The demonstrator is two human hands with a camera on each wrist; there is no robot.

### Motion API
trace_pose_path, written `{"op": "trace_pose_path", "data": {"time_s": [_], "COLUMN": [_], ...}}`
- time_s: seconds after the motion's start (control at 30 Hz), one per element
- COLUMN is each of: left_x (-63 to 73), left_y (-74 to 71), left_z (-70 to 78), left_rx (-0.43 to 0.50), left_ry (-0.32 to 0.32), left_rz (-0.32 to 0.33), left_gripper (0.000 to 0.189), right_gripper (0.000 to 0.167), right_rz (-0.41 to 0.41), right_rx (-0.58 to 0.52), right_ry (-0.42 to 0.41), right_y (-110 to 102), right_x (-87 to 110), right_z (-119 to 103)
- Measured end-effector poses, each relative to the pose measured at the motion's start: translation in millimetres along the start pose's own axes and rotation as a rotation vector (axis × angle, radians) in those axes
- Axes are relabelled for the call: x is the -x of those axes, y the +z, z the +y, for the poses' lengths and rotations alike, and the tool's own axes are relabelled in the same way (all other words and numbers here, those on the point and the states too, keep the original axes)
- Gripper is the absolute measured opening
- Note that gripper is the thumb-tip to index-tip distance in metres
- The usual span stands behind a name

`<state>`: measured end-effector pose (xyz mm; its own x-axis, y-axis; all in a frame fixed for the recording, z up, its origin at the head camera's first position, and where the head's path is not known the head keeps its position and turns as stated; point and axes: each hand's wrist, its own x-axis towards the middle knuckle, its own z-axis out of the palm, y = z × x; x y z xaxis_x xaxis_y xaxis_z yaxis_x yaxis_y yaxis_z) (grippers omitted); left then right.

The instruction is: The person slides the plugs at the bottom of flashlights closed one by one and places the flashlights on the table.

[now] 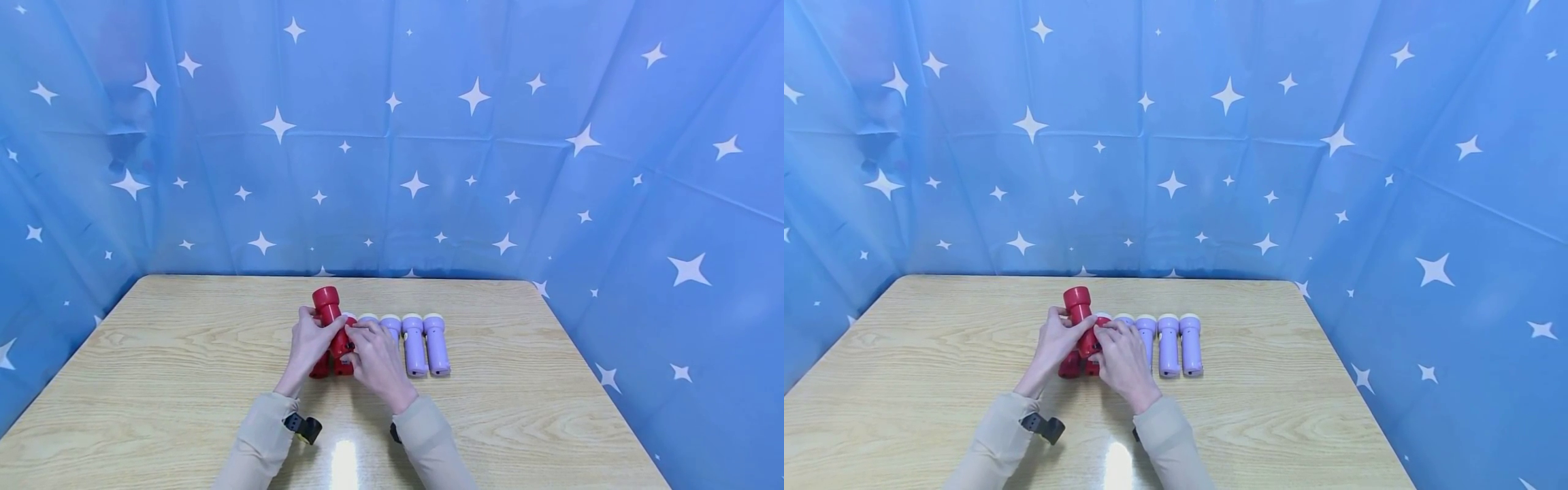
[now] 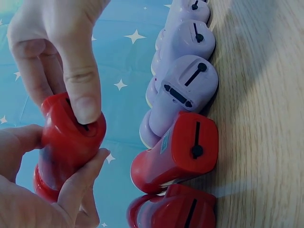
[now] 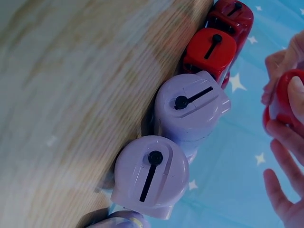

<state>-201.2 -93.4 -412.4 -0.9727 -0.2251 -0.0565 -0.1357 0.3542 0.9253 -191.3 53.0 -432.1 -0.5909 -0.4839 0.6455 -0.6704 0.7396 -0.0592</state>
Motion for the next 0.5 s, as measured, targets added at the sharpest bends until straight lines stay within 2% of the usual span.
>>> {"op": "trace_pose_path", "data": {"time_s": [0.27,0.5], "left_x": [0.1,0.9], "left_y": [0.6,0.4], "left_z": [0.3,0.7], "left_rx": [-0.009,-0.012], "left_ry": [0.008,0.004], "left_rz": [0.019,0.015], "left_gripper": [0.059,0.059], "right_gripper": [0.042,0.041], "right_rz": [0.029,0.022], "right_rx": [0.011,0.014], "right_ry": [-0.027,-0.020], "right_y": [-0.5,-1.4], "right_x": [-1.0,-1.1], "right_z": [0.1,-0.3]}}
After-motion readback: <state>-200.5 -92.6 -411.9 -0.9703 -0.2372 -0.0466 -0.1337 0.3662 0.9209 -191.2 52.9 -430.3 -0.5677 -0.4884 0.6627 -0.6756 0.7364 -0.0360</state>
